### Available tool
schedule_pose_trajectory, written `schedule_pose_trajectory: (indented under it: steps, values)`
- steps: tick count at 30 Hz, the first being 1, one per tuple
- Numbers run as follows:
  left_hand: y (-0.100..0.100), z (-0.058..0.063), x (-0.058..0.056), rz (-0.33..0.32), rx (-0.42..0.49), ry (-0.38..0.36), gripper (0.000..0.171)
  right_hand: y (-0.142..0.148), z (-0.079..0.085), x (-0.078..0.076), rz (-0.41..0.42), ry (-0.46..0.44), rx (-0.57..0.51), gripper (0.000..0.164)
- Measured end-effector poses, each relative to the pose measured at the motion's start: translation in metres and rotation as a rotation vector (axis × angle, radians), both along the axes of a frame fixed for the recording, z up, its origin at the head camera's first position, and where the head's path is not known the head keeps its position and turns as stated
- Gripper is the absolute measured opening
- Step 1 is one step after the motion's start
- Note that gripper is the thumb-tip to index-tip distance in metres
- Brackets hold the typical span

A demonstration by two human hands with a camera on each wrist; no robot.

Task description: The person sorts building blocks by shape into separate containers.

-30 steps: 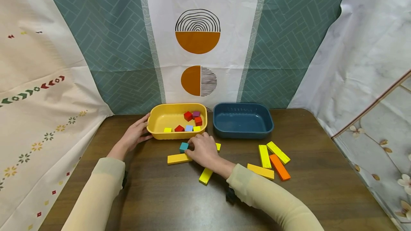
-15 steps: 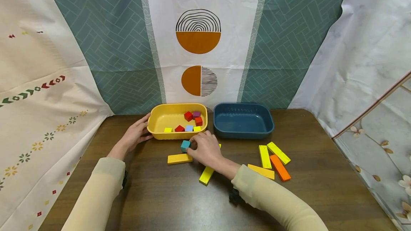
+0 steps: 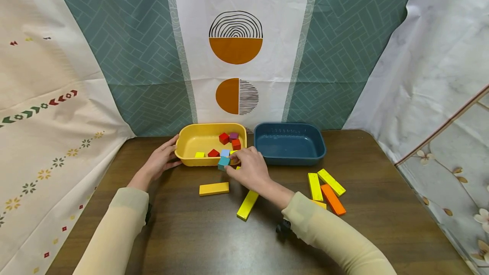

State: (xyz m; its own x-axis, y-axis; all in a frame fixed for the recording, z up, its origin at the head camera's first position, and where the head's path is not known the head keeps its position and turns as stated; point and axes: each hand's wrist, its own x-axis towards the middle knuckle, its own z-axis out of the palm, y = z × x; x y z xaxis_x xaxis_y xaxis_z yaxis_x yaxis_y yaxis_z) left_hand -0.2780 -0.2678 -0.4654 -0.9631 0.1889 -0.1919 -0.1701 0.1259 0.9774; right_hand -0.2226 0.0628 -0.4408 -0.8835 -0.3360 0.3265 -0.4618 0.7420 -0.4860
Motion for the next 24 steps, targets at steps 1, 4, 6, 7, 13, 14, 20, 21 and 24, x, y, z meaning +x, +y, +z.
schedule_pose_trajectory:
  steps: [1,4,6,7,13,14,20,21,24]
  values:
    - [0.000,0.001,0.001,0.000,0.005,-0.003,0.057,0.001,0.001,-0.001,-0.004,0.002,-0.004,0.031]
    - [0.000,0.003,0.002,-0.008,0.014,-0.006,0.058,0.004,0.004,-0.004,-0.015,0.013,-0.018,0.032]
    - [-0.001,0.002,0.001,-0.007,0.014,-0.005,0.058,0.006,0.007,-0.006,-0.025,0.025,-0.025,0.032]
    - [-0.001,0.001,0.001,-0.007,0.011,-0.003,0.058,0.007,0.008,-0.007,-0.028,0.030,-0.030,0.033]
    - [-0.006,-0.010,-0.006,-0.003,-0.024,0.005,0.057,0.011,0.015,-0.011,-0.037,0.041,-0.054,0.036]
    - [-0.006,-0.012,-0.006,-0.001,-0.029,0.005,0.057,0.011,0.016,-0.012,-0.037,0.042,-0.057,0.035]
    - [-0.009,-0.013,-0.007,-0.001,-0.038,0.005,0.056,0.015,0.022,-0.018,-0.040,0.064,-0.086,0.034]
    - [-0.009,-0.013,-0.007,-0.002,-0.038,0.006,0.056,0.016,0.023,-0.019,-0.042,0.069,-0.091,0.033]
    - [-0.009,-0.012,-0.007,-0.001,-0.036,0.007,0.056,0.018,0.026,-0.024,-0.053,0.081,-0.099,0.032]
